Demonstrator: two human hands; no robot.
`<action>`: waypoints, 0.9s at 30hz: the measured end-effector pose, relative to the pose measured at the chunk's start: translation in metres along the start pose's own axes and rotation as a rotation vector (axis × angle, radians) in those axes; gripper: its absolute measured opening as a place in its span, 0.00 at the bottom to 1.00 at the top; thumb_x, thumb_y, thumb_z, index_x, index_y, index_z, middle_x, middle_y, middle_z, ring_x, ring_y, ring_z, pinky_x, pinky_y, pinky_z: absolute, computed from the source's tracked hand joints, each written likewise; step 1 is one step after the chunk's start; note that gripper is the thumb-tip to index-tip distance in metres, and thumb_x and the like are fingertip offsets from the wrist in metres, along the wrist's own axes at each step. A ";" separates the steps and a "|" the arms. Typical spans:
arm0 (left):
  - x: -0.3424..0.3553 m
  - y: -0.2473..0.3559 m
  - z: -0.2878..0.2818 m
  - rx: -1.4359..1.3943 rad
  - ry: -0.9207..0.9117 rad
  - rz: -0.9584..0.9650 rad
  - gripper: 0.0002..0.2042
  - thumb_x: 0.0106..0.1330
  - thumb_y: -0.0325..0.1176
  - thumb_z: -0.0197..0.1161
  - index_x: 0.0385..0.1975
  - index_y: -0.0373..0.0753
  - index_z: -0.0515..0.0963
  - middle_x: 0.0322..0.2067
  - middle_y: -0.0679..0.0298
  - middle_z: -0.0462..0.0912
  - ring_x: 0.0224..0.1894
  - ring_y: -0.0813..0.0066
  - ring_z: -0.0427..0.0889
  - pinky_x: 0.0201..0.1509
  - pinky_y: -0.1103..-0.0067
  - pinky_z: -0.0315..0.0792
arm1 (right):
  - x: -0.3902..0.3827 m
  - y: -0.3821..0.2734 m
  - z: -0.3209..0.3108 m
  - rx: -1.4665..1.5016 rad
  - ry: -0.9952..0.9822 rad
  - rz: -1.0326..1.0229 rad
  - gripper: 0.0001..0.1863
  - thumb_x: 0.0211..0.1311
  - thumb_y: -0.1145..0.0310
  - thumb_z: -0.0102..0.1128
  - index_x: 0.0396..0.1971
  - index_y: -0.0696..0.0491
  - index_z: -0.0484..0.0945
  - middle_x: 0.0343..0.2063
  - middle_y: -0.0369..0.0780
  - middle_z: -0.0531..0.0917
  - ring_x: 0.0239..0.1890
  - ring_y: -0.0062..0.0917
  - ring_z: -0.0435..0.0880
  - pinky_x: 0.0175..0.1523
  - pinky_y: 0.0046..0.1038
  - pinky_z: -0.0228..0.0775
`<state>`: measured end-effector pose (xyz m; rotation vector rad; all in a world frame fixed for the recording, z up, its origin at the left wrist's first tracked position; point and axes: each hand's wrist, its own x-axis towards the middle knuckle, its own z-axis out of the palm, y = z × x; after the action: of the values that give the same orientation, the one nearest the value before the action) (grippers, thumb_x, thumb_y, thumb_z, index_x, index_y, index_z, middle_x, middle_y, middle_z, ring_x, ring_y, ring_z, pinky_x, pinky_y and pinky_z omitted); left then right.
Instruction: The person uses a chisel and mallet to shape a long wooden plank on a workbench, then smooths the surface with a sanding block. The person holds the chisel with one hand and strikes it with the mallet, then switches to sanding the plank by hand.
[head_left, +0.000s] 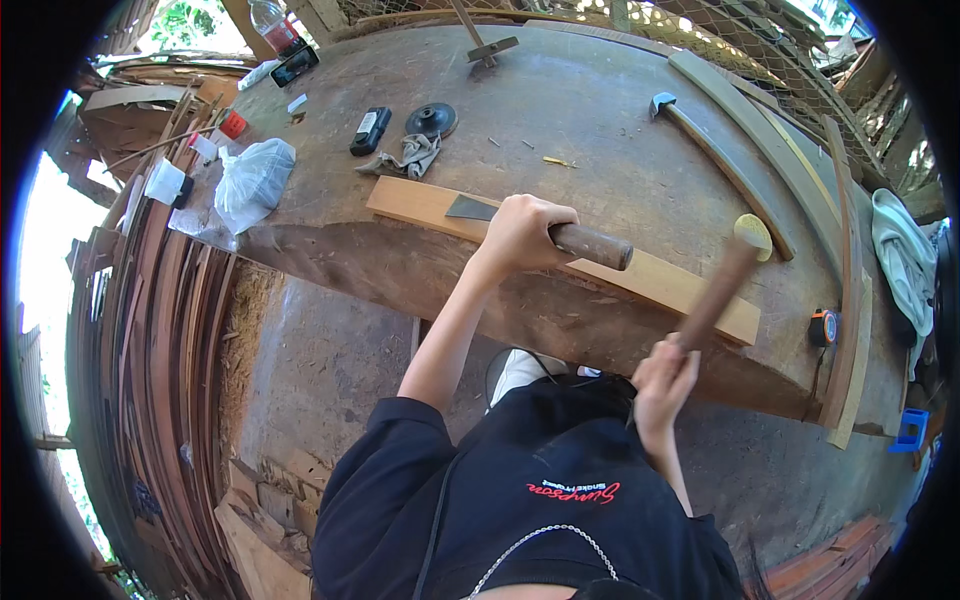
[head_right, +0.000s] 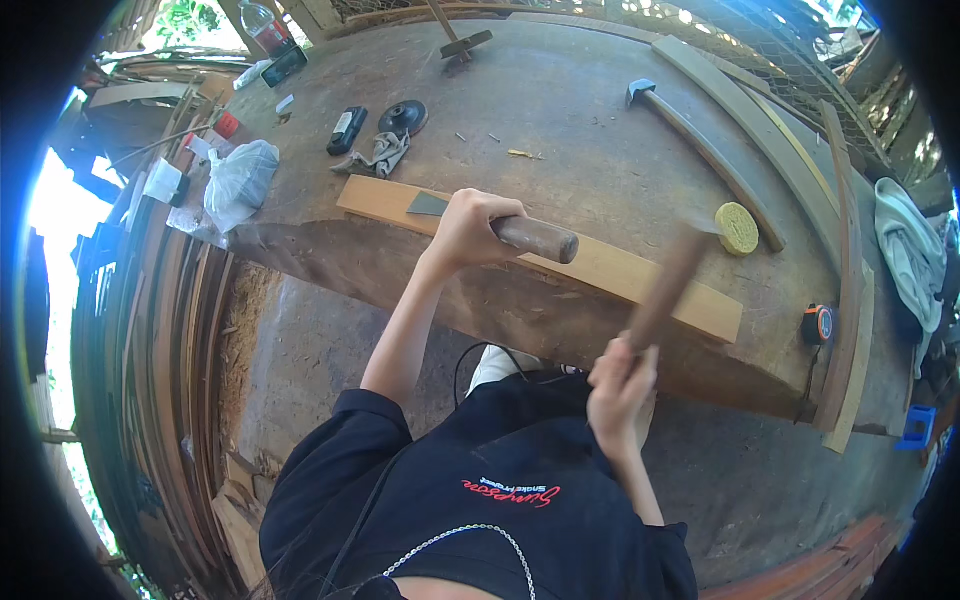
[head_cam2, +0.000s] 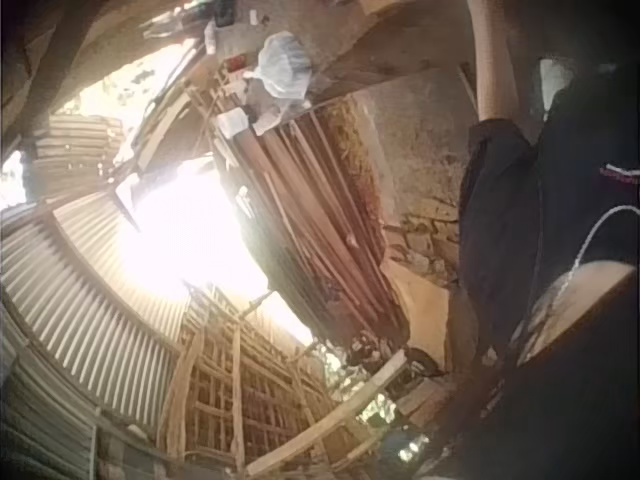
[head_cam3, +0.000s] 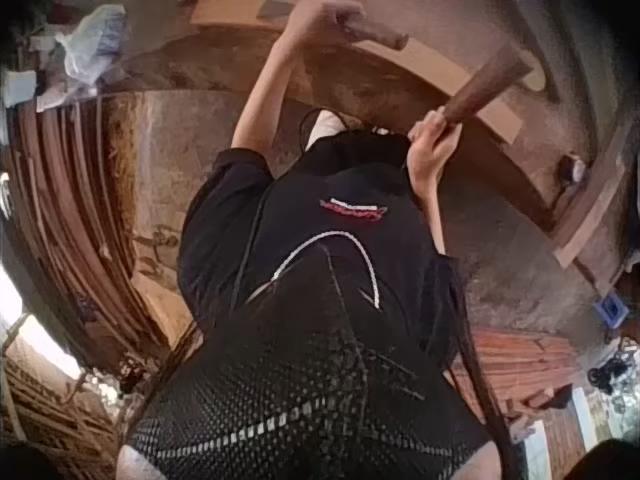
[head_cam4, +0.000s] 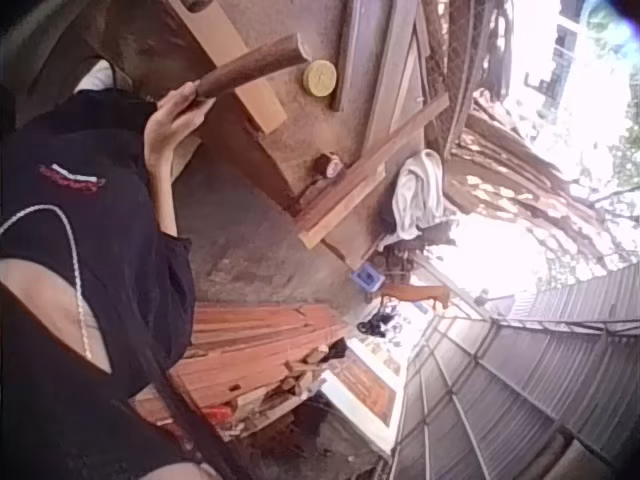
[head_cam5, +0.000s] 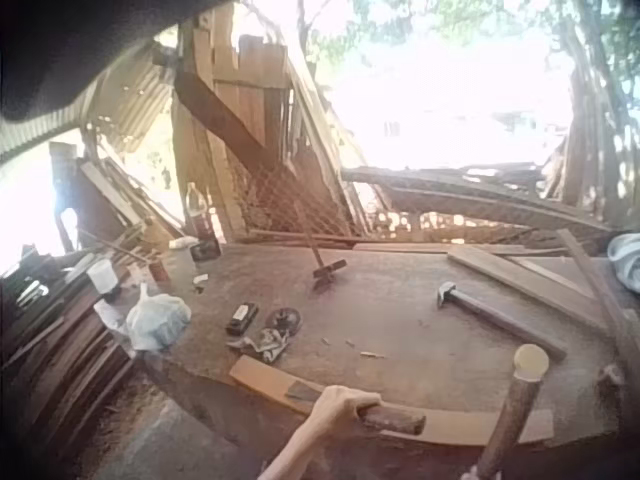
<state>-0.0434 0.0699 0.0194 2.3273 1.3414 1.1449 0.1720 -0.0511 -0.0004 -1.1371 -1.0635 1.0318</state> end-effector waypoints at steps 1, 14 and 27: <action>0.001 0.000 -0.001 -0.014 0.004 -0.004 0.09 0.34 0.30 0.67 0.18 0.39 0.77 0.14 0.60 0.74 0.18 0.64 0.76 0.23 0.78 0.68 | 0.008 -0.005 -0.003 0.081 0.045 -0.054 0.13 0.68 0.57 0.38 0.31 0.51 0.60 0.11 0.28 0.57 0.09 0.08 0.53 0.14 0.15 0.45; 0.003 -0.016 -0.018 0.007 0.067 -0.040 0.08 0.35 0.31 0.68 0.16 0.39 0.76 0.12 0.58 0.72 0.16 0.64 0.73 0.22 0.79 0.66 | -0.003 0.017 0.014 -0.230 -0.271 -0.069 0.10 0.64 0.65 0.47 0.33 0.57 0.64 0.14 0.34 0.69 0.14 0.15 0.67 0.19 0.20 0.59; -0.001 -0.031 -0.033 0.024 0.052 -0.131 0.10 0.36 0.35 0.68 0.17 0.39 0.76 0.14 0.58 0.73 0.19 0.59 0.74 0.24 0.75 0.68 | -0.009 0.027 0.046 -0.165 -0.339 -0.028 0.11 0.65 0.63 0.44 0.31 0.57 0.65 0.13 0.34 0.70 0.14 0.15 0.69 0.18 0.20 0.59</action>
<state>-0.0864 0.0807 0.0247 2.2022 1.5092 1.1627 0.1230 -0.0480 -0.0232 -1.0968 -1.4513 1.1577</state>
